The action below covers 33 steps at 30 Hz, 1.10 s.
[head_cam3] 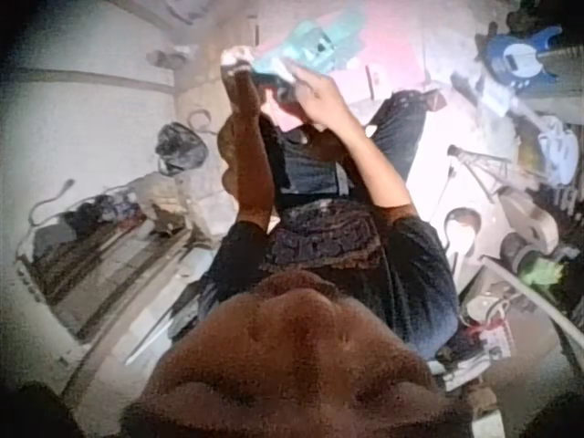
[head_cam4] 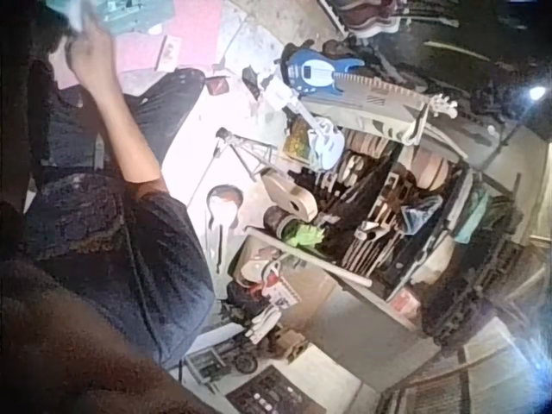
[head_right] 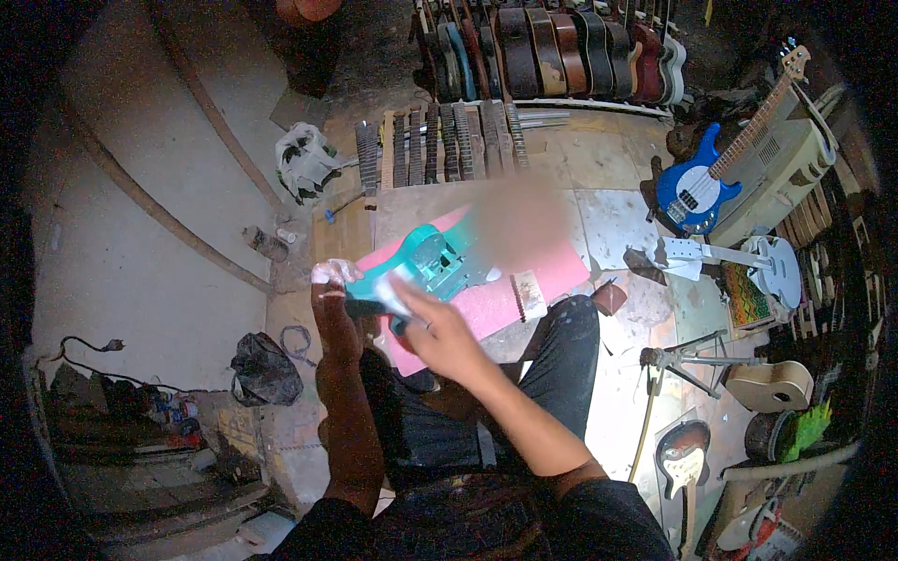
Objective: The person sands the sides and front of a teal guitar body using a small piece of sandpaper held by hand, occasionally wiping the surface with a cloth.
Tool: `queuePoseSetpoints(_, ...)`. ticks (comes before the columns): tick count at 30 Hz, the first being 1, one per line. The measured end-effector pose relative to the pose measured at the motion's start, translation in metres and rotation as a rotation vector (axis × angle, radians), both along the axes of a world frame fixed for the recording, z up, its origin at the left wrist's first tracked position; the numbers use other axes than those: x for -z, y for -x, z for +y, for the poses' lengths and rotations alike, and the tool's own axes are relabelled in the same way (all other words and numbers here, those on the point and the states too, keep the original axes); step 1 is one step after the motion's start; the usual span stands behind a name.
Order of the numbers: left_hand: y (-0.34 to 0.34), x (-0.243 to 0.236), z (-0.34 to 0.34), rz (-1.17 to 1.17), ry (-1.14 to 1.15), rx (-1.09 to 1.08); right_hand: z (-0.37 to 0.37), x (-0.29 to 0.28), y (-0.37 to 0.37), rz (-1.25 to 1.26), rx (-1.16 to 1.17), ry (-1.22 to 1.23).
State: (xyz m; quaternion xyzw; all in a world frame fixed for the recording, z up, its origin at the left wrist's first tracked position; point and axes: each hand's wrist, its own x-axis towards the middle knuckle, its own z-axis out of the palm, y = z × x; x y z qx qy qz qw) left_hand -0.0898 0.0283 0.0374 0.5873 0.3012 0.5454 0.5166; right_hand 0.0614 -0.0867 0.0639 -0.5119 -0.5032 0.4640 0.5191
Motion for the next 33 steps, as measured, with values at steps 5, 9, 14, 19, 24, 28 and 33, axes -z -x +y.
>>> queuePoseSetpoints(5,-0.007,-0.007,-0.002,-0.071,0.010,0.069,-0.007,0.000,0.014,-0.246,0.119,-0.227)
queuePoseSetpoints(9,-0.009,-0.014,-0.014,-0.122,0.121,0.031,-0.003,0.015,-0.002,-0.117,0.022,-0.171)
queuePoseSetpoints(14,-0.023,-0.019,-0.019,-0.227,0.082,-0.056,-0.007,0.007,0.008,-0.055,0.035,-0.247)
queuePoseSetpoints(19,-0.025,-0.020,-0.025,-0.134,0.051,-0.104,-0.002,0.026,-0.010,-0.298,0.122,-0.203)
queuePoseSetpoints(24,-0.015,-0.006,-0.007,-0.078,-0.001,-0.094,0.004,0.032,0.014,-0.193,0.055,-0.347)
queuePoseSetpoints(28,-0.021,-0.006,-0.004,-0.118,-0.061,-0.050,0.018,0.063,-0.012,-0.511,0.202,-0.431)
queuePoseSetpoints(33,-0.015,0.029,-0.001,-0.176,0.147,-0.246,-0.009,0.005,0.028,-0.274,0.170,-0.245)
